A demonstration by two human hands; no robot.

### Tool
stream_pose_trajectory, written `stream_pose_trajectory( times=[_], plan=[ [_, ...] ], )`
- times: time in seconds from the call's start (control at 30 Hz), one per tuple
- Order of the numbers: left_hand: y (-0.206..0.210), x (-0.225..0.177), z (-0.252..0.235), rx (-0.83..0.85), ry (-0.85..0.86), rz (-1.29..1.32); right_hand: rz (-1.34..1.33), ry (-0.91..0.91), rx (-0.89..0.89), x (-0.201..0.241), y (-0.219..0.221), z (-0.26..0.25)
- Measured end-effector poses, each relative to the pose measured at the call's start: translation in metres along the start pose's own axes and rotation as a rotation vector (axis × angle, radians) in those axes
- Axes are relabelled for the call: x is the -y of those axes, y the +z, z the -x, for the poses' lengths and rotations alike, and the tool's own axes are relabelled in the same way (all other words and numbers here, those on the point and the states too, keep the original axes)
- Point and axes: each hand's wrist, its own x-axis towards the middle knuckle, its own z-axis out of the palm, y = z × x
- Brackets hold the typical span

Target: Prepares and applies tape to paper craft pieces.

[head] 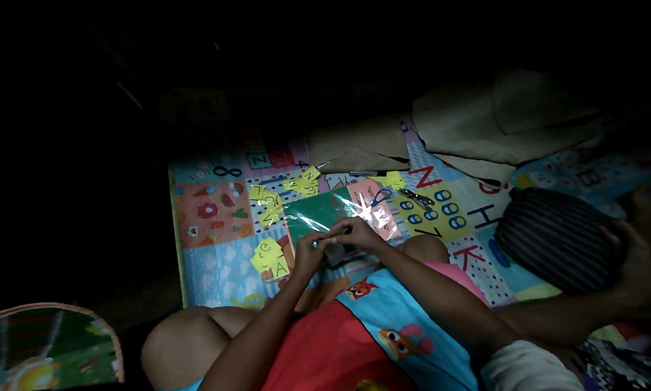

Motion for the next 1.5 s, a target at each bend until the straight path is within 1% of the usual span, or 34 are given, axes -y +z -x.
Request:
stream_pose_trajectory(
  times=[0.13, 0.37, 0.57, 0.73, 0.87, 1.03, 1.13, 1.27, 1.37, 1.5],
  plan=[
    [0.002, -0.003, 0.003, -0.021, 0.039, -0.032, 0.025, -0.082, -0.02, -0.006, 0.0, 0.0],
    [0.002, 0.0, 0.002, -0.03, 0.061, -0.023, 0.021, -0.118, -0.013, -0.004, 0.001, 0.0],
    [0.004, 0.003, 0.003, -0.018, 0.112, -0.031, 0.04, -0.173, -0.053, -0.006, 0.004, 0.001],
    [0.006, 0.0, 0.005, -0.017, 0.086, -0.044, 0.017, -0.187, -0.095, -0.002, 0.004, 0.002],
    [0.003, -0.003, 0.002, -0.015, 0.028, 0.015, -0.025, -0.203, -0.094, 0.0, 0.002, 0.001],
    [0.004, -0.003, 0.0, -0.095, 0.01, 0.059, -0.037, -0.262, -0.094, -0.003, 0.002, 0.0],
    [0.005, 0.002, -0.001, -0.138, 0.068, 0.096, -0.021, -0.275, -0.115, -0.003, 0.001, 0.0],
    [0.007, 0.004, -0.001, -0.158, 0.132, 0.076, -0.039, -0.249, -0.101, -0.003, 0.0, -0.002],
    [0.005, 0.003, -0.001, -0.143, 0.053, 0.116, -0.059, -0.242, -0.112, -0.005, 0.001, -0.005],
    [0.0, 0.008, -0.006, -0.132, -0.064, 0.179, -0.034, -0.147, -0.13, -0.002, -0.001, -0.002]
  ],
)
